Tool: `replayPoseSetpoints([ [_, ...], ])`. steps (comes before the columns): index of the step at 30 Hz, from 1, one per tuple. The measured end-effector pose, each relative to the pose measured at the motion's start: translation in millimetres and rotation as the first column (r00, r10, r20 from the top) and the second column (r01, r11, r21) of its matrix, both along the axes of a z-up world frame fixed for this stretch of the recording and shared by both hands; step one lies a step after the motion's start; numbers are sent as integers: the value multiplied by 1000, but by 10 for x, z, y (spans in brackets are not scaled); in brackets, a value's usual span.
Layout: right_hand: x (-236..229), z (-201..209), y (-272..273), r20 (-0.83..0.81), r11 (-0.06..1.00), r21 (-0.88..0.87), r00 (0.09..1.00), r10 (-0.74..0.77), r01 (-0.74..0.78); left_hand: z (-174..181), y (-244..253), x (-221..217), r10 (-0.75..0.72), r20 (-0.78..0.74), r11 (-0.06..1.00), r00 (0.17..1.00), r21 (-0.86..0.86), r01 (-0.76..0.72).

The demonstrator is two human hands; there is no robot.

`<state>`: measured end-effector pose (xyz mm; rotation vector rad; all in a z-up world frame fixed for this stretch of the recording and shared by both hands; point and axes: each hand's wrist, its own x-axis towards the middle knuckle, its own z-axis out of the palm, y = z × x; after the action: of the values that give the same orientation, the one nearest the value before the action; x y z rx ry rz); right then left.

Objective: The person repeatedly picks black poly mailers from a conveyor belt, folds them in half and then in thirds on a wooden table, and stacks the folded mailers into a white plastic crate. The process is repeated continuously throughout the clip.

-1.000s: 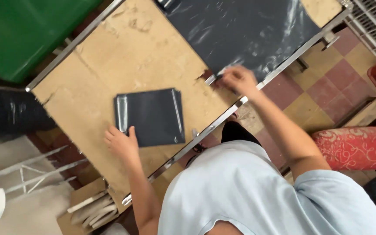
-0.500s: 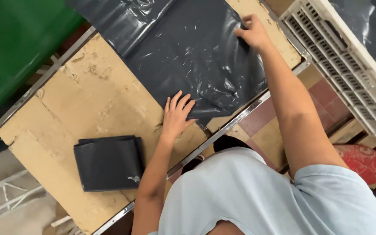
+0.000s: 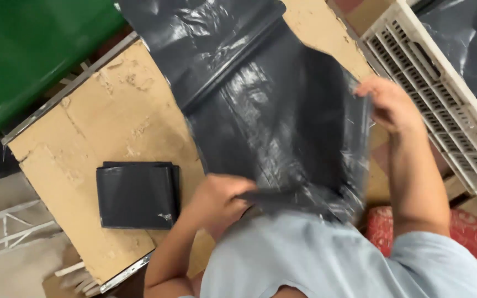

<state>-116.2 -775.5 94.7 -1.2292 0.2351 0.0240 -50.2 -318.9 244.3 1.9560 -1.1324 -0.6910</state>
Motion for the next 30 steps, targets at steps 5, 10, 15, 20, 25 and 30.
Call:
replayPoseSetpoints([
  [5, -651, 897, 476, 111, 872, -485, 994, -18, 71, 123, 363, -228, -104, -463, 980, 880, -199, 11],
  [10, 270, 599, 427, 344, 707, -687, 933, 107, 172, -716, 719, 661, 122, -634, 954, 764, -137, -266],
  [15, 2060, 669, 908, 12, 854, -504, 990, -143, 129, -1327, 749, 2480, 526, -780, 565, 339, 23, -825],
  [20, 2830, -593, 806, -285, 804, -588, 953, -101, -90, -3079, 731, 3040, 784, -572, 422, 242, 205, -883],
  [25, 3107, -899, 631, -232, 492, -859, 964, -130, -141, -3134, 484, 2918, 953, 127, 238, 273, 238, -942],
  [30, 3480, -582, 884, -173, 252, -960, 964, -201, -120, -2377, 106, 2630, 692, 657, 99, 300, 326, -940],
])
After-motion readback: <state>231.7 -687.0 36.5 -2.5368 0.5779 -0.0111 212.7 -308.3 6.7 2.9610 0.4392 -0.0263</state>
